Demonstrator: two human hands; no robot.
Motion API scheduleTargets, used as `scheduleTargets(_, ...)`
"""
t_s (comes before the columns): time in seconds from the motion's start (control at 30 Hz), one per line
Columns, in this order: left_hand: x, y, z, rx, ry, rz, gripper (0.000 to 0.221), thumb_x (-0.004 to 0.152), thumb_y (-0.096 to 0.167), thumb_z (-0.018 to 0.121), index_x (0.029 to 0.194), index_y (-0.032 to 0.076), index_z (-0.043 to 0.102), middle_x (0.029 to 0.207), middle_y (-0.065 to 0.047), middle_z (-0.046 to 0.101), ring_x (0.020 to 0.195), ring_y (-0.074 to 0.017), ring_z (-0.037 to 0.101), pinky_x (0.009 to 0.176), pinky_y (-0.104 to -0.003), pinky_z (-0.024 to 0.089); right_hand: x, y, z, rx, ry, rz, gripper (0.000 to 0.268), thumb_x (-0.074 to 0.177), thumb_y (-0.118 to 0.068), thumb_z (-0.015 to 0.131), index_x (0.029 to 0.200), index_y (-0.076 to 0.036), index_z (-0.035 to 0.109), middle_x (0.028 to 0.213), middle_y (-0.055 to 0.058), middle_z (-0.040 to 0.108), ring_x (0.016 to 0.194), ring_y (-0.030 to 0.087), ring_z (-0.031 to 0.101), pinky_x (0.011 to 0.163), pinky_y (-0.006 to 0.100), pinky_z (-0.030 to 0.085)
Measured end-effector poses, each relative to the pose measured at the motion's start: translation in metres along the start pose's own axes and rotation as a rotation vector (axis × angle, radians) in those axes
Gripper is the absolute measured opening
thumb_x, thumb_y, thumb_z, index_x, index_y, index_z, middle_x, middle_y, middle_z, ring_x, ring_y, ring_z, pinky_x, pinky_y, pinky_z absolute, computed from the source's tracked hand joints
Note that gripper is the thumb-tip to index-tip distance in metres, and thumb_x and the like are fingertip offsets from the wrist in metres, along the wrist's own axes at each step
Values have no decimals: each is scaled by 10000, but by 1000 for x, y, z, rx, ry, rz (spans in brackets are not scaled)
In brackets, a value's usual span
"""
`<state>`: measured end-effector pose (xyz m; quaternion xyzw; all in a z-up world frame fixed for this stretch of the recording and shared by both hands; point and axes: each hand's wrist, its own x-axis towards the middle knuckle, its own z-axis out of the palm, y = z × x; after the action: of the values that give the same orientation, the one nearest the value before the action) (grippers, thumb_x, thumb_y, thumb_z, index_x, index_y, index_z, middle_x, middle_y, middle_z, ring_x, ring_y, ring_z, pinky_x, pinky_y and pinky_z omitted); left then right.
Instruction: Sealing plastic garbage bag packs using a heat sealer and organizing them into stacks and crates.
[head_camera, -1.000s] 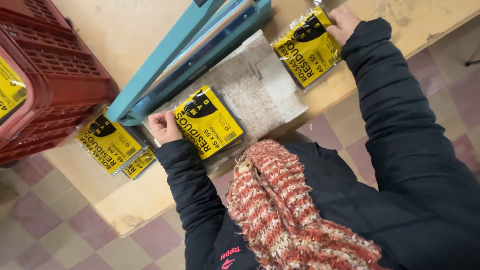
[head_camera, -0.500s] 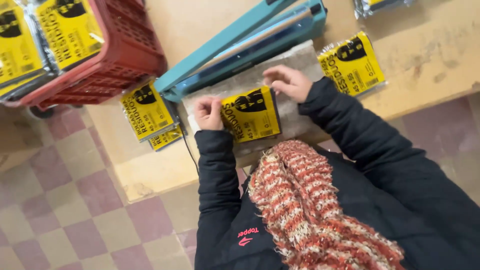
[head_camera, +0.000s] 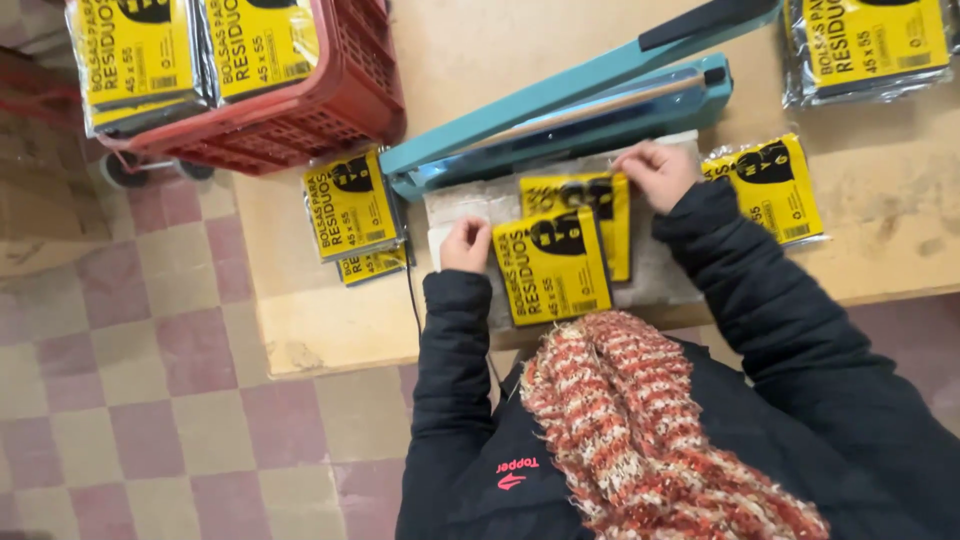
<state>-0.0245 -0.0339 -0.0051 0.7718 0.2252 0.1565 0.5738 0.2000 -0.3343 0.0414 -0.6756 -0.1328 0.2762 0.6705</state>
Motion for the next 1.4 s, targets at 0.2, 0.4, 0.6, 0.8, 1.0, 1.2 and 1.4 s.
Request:
scheduleTargets(0.2, 57, 27, 1, 286, 187, 35, 122, 970, 184, 672, 969, 63, 659, 830, -118, 706, 745, -248, 690, 702, -354, 547, 41, -22, -61, -527, 25, -178, 120, 1011, -94, 667, 1073, -22, 740, 953, 90, 730, 852, 172, 684, 758, 313, 547)
scheduleTargets(0.4, 85, 62, -8, 429, 320, -55, 164, 912, 217, 686, 1018, 98, 646, 890, -121, 736, 817, -329, 707, 736, -432, 557, 61, -37, -76, -715, 111, -350, 165, 1077, -112, 619, 1039, -22, 752, 1075, 143, 760, 971, 239, 714, 882, 328, 563)
scheduleTargets(0.6, 66, 68, -18, 603, 342, -19, 263, 808, 285, 777, 952, 127, 624, 854, -126, 646, 890, -345, 614, 770, -455, 533, 46, 1, -71, -799, 260, -223, 475, 939, -107, 763, 1294, 20, 475, 924, 148, 671, 806, 265, 677, 749, 367, 551)
scheduleTargets(0.8, 79, 65, -12, 623, 385, -306, 205, 817, 306, 756, 910, 179, 626, 950, -133, 610, 812, -368, 635, 747, -475, 528, 40, -9, -62, -752, 311, -183, 510, 933, -63, 807, 1288, -18, 444, 923, 100, 665, 815, 240, 677, 756, 370, 550)
scheduleTargets(1.0, 81, 67, -13, 603, 343, -371, 282, 835, 365, 760, 948, 167, 595, 911, -150, 617, 809, -395, 633, 756, -494, 516, 47, -22, -63, -727, 394, -127, 322, 958, -103, 816, 1040, -45, 510, 867, 96, 663, 779, 232, 679, 731, 357, 557)
scheduleTargets(1.2, 81, 55, -14, 601, 305, -292, 289, 786, 342, 758, 940, 165, 590, 896, -155, 635, 801, -387, 646, 734, -496, 526, 50, -20, -63, -689, 383, -150, 298, 969, -107, 805, 1007, -50, 515, 846, 83, 634, 760, 224, 655, 715, 352, 546)
scheduleTargets(1.4, 92, 61, -9, 636, 417, -358, 285, 800, 333, 770, 824, 135, 566, 784, -140, 635, 707, -394, 630, 653, -512, 501, 56, -22, -59, -658, 352, -197, 289, 964, -105, 802, 995, -50, 521, 882, 82, 643, 777, 200, 657, 726, 333, 548)
